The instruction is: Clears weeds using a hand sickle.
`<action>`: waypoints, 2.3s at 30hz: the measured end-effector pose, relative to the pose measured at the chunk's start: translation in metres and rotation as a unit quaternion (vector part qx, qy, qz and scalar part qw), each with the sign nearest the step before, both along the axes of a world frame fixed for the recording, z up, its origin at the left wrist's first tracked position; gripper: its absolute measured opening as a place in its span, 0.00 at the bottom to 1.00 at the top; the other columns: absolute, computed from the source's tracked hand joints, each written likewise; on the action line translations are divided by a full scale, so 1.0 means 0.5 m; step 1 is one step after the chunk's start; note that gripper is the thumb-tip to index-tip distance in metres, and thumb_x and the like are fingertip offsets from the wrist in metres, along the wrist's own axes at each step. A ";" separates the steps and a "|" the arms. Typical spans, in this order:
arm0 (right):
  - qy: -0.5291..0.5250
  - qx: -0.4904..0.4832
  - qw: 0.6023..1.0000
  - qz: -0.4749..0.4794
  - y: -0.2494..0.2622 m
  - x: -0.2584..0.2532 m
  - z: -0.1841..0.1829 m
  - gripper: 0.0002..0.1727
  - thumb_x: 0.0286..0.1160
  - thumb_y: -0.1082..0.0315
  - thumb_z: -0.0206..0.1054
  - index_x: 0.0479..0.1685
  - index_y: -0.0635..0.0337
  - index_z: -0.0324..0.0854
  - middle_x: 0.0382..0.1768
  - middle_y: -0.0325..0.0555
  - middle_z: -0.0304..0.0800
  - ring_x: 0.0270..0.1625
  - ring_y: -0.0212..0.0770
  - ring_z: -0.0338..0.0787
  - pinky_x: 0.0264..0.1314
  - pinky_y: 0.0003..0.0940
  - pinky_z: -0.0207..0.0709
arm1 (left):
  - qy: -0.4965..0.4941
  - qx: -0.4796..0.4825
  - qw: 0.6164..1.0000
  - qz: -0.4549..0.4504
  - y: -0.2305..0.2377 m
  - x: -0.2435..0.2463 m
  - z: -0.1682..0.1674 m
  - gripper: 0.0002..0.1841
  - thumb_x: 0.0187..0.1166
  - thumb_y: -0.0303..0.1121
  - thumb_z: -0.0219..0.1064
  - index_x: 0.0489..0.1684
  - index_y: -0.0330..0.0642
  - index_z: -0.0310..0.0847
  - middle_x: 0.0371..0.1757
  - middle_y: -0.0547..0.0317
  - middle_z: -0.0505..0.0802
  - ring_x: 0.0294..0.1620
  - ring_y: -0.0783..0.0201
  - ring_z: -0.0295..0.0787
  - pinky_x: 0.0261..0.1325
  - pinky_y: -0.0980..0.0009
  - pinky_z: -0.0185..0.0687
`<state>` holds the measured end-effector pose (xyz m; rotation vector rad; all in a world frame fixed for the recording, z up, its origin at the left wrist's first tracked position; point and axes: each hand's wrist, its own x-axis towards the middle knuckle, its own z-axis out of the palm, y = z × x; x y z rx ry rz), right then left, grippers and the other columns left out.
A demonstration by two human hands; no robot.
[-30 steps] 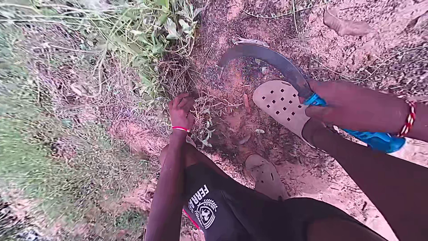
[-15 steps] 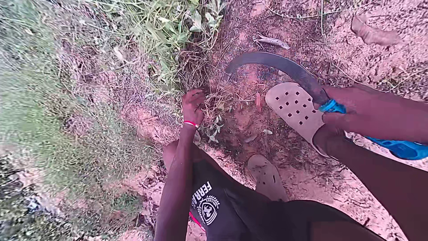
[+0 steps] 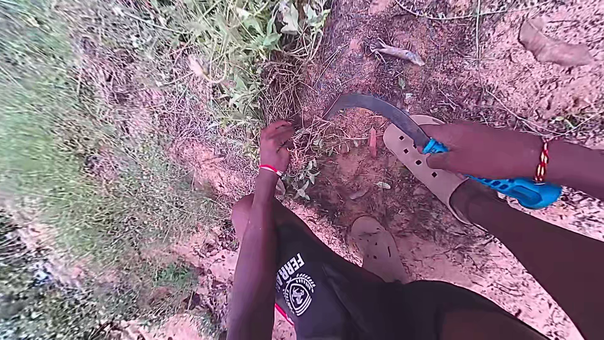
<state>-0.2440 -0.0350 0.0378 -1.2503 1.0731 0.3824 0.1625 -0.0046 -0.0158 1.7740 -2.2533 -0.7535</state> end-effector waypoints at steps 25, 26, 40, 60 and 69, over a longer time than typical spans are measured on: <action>0.010 -0.014 0.992 -0.125 0.060 -0.096 0.030 0.07 0.86 0.69 0.64 0.56 0.55 0.77 0.22 0.45 0.82 0.18 0.39 0.82 0.22 0.35 0.79 | -0.251 0.086 0.947 -0.179 0.007 0.115 0.117 0.08 0.71 0.24 0.68 0.42 0.30 0.91 0.55 0.39 0.94 0.68 0.30 0.83 0.65 0.31 0.71; 0.005 -0.010 0.990 -0.138 0.059 -0.099 0.027 0.07 0.85 0.70 0.63 0.56 0.56 0.77 0.22 0.45 0.82 0.18 0.39 0.82 0.22 0.35 0.79 | -0.246 0.093 0.949 -0.172 0.012 0.121 0.124 0.10 0.71 0.24 0.69 0.44 0.30 0.92 0.57 0.38 0.94 0.67 0.29 0.83 0.65 0.29 0.71; -0.053 -0.014 0.995 -0.079 0.012 -0.008 0.028 0.06 0.85 0.68 0.63 0.54 0.55 0.76 0.21 0.44 0.81 0.16 0.38 0.82 0.19 0.32 0.78 | -0.251 0.057 0.964 -0.065 0.083 0.107 0.114 0.19 0.84 0.38 0.57 0.41 0.32 0.91 0.51 0.39 0.94 0.65 0.35 0.85 0.69 0.33 0.67; -0.029 0.004 0.983 -0.183 0.013 0.043 0.027 0.09 0.87 0.69 0.62 0.60 0.58 0.73 0.25 0.47 0.81 0.19 0.39 0.82 0.24 0.34 0.81 | -0.236 -0.201 0.947 -0.081 0.052 -0.051 0.060 0.17 0.71 0.32 0.59 0.55 0.43 0.87 0.59 0.47 0.92 0.70 0.44 0.84 0.76 0.41 0.61; -0.041 0.005 0.967 -0.253 0.034 0.088 0.031 0.10 0.88 0.70 0.61 0.61 0.61 0.72 0.22 0.47 0.78 0.16 0.37 0.80 0.21 0.31 0.78 | -0.405 0.077 0.909 -0.058 -0.028 0.001 -0.010 0.25 0.91 0.47 0.50 0.75 0.42 0.80 0.83 0.48 0.80 0.91 0.43 0.64 0.88 0.26 0.38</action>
